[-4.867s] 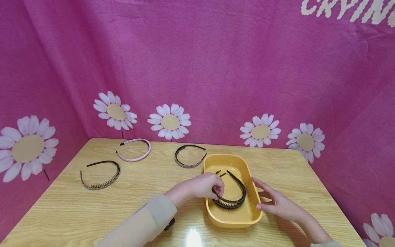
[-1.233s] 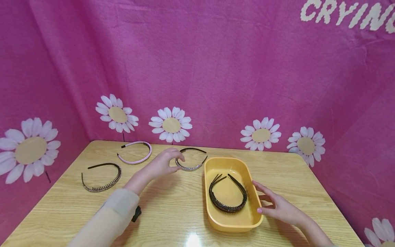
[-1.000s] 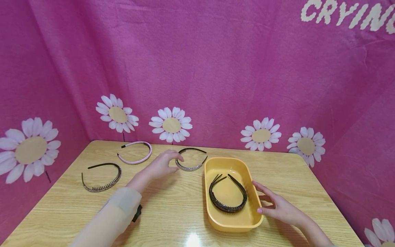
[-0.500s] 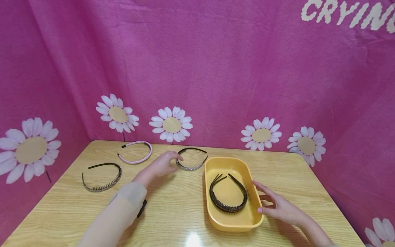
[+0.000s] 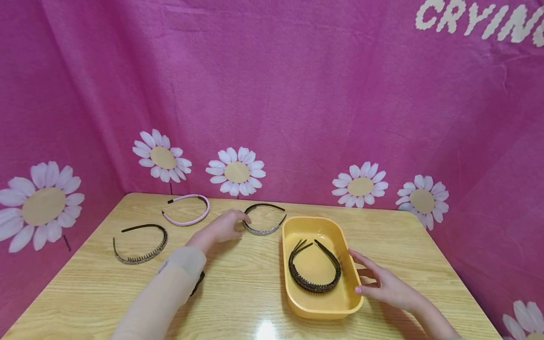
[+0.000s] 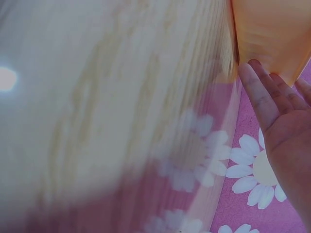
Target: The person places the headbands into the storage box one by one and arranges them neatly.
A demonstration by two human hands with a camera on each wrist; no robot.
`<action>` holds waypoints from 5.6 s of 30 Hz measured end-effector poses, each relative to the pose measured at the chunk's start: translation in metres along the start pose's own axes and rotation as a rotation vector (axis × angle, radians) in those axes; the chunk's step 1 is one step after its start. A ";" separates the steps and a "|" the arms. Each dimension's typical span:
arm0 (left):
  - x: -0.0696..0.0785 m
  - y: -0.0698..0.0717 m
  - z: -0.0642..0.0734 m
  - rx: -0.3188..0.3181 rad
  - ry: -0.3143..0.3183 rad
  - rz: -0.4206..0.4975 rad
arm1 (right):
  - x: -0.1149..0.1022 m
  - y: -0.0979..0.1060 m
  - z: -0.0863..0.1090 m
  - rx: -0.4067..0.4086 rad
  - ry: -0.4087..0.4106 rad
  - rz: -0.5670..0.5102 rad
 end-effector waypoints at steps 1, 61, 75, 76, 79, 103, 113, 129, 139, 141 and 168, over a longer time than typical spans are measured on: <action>0.000 -0.001 0.000 -0.004 0.000 -0.002 | 0.000 0.000 0.000 -0.001 -0.002 0.001; 0.022 -0.006 0.018 0.015 -0.167 -0.113 | -0.002 0.000 0.000 -0.022 0.017 0.002; 0.031 -0.014 0.021 -0.052 -0.178 -0.011 | -0.002 0.001 0.000 -0.009 0.023 0.023; 0.032 -0.014 0.021 -0.053 -0.180 -0.015 | -0.002 0.001 0.000 -0.008 0.021 0.023; 0.035 -0.013 0.022 -0.068 -0.177 -0.018 | -0.002 0.001 0.000 -0.006 0.016 0.021; 0.054 0.015 0.030 0.040 -0.210 -0.049 | 0.001 0.001 0.000 -0.006 -0.006 0.014; 0.057 0.021 0.034 0.058 -0.212 -0.050 | 0.001 0.001 0.000 -0.005 -0.008 0.001; 0.070 0.044 0.038 0.104 -0.224 -0.023 | 0.001 0.001 0.000 0.000 0.001 0.017; 0.078 0.058 0.042 0.162 -0.188 0.003 | 0.002 0.001 0.000 0.000 -0.007 0.015; 0.080 0.061 0.043 0.178 -0.182 -0.002 | 0.002 0.001 0.001 -0.001 -0.008 0.013; 0.138 0.093 0.047 0.385 -0.209 0.012 | 0.001 0.000 0.000 -0.006 -0.006 0.004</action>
Point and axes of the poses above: each hand's wrist, its own z-axis away from the middle knuckle, its own y-axis out of the back of the hand, x = y × z, the point moved 8 cm from there along -z, towards the middle knuckle, and after that the axes turned 13 degrees about -z, right-handed, at the moved point
